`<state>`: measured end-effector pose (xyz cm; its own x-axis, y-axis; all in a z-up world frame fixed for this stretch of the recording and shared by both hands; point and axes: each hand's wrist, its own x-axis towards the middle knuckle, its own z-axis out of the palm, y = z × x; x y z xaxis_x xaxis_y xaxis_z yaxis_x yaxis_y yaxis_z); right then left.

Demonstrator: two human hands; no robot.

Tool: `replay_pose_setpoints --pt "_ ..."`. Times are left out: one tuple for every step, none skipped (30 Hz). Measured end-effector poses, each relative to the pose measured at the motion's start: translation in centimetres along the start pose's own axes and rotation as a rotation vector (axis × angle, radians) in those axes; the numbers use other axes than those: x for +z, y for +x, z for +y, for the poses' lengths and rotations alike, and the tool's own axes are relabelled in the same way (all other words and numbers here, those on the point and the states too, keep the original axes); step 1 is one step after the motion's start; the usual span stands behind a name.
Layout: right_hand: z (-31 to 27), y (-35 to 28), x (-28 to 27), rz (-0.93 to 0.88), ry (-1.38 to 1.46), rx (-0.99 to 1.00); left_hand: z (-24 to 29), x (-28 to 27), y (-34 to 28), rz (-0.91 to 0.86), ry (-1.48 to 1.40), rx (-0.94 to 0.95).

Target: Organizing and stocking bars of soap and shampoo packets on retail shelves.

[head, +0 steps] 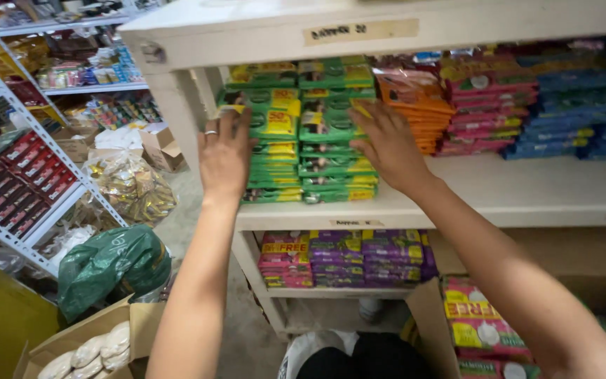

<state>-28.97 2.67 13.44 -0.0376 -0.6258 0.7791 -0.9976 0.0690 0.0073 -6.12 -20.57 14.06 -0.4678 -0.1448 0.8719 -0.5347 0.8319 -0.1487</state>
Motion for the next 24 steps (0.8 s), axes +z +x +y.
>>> replay_pose_setpoints --pt "-0.6 -0.8 -1.5 -0.002 0.000 0.014 -0.3 -0.2 0.1 -0.009 -0.007 0.009" --pt "-1.3 -2.1 -2.9 0.021 -0.006 0.017 -0.3 -0.3 -0.2 0.016 0.009 0.036" --pt "-2.0 -3.3 -4.3 0.045 -0.012 0.019 -0.3 -0.2 -0.4 0.042 0.024 0.063" --pt "-1.9 -5.7 -5.5 0.033 -0.011 0.046 -0.4 -0.3 -0.6 0.021 0.008 0.076" --pt "-2.0 -8.1 -6.6 0.018 -0.014 0.065 -0.6 -0.3 -0.8 0.006 0.059 0.085" --pt "-2.0 -10.4 -7.8 0.004 -0.017 0.083 -0.7 -0.3 -0.9 -0.006 0.110 0.095" --pt "-1.4 -13.2 -9.2 -0.007 -0.017 0.109 -1.0 0.0 -1.1 -0.026 0.095 0.108" --pt "-0.9 -16.1 -10.7 -0.067 -0.017 0.150 -1.3 0.3 -1.4 -0.016 0.125 0.129" --pt "-0.5 -19.0 -12.2 -0.127 -0.017 0.190 -1.5 0.6 -1.7 -0.005 0.154 0.151" --pt "0.6 -22.6 -13.6 -0.140 -0.016 0.216 -3.7 3.2 -2.2 -0.025 0.136 0.163" --pt "1.7 -26.3 -15.1 -0.167 -0.036 0.302 -5.7 5.8 -2.7 -0.033 0.109 0.077" --pt "2.4 -30.4 -16.7 -0.203 -0.053 0.395 -7.5 8.7 -3.8 -0.057 0.081 -0.009" --pt "3.4 -33.4 -18.0 -0.227 -0.049 0.427 -4.0 5.3 -3.1 -0.090 0.062 0.002" --pt "3.4 -37.4 -19.9 -0.190 -0.122 0.524 0.1 1.9 -2.2 0.015 0.061 0.104" --pt "3.3 -41.4 -21.9 -0.155 -0.200 0.617 4.2 -2.2 -1.3 0.126 0.054 0.198" --pt "3.1 -43.8 -23.1 -0.188 -0.215 0.690 6.7 -1.7 -2.4 0.083 -0.007 0.233" --pt "2.6 -46.3 -24.5 -0.164 -0.155 0.902 9.0 -1.3 -3.5 -0.011 -0.284 0.257" --pt "2.4 -48.4 -26.1 -0.126 -0.101 1.102 11.1 -1.5 -4.4 -0.102 -0.556 0.264" --pt "1.2 -49.6 -27.2 -0.145 -0.127 1.165 15.5 -0.9 -6.6 -0.141 -0.611 0.285" --pt "0.7 -50.9 -27.8 -0.130 -0.126 1.148 19.8 -0.5 -8.6 -0.251 -0.723 0.203" --pt "0.0 -52.0 -28.5 -0.116 -0.125 1.130 23.9 -0.5 -10.8 -0.371 -0.832 0.123" --pt "-0.5 -52.5 -29.1 -0.116 -0.149 1.160 28.2 -1.1 -12.4 -0.384 -0.864 0.140" --pt "-1.1 -52.7 -29.6 -0.134 -0.143 1.161 32.3 -2.0 -14.1 -0.486 -0.998 0.160" --pt "-1.4 -53.0 -29.8 -0.151 -0.133 1.155 36.1 -3.0 -15.9 -0.585 -1.125 0.178"
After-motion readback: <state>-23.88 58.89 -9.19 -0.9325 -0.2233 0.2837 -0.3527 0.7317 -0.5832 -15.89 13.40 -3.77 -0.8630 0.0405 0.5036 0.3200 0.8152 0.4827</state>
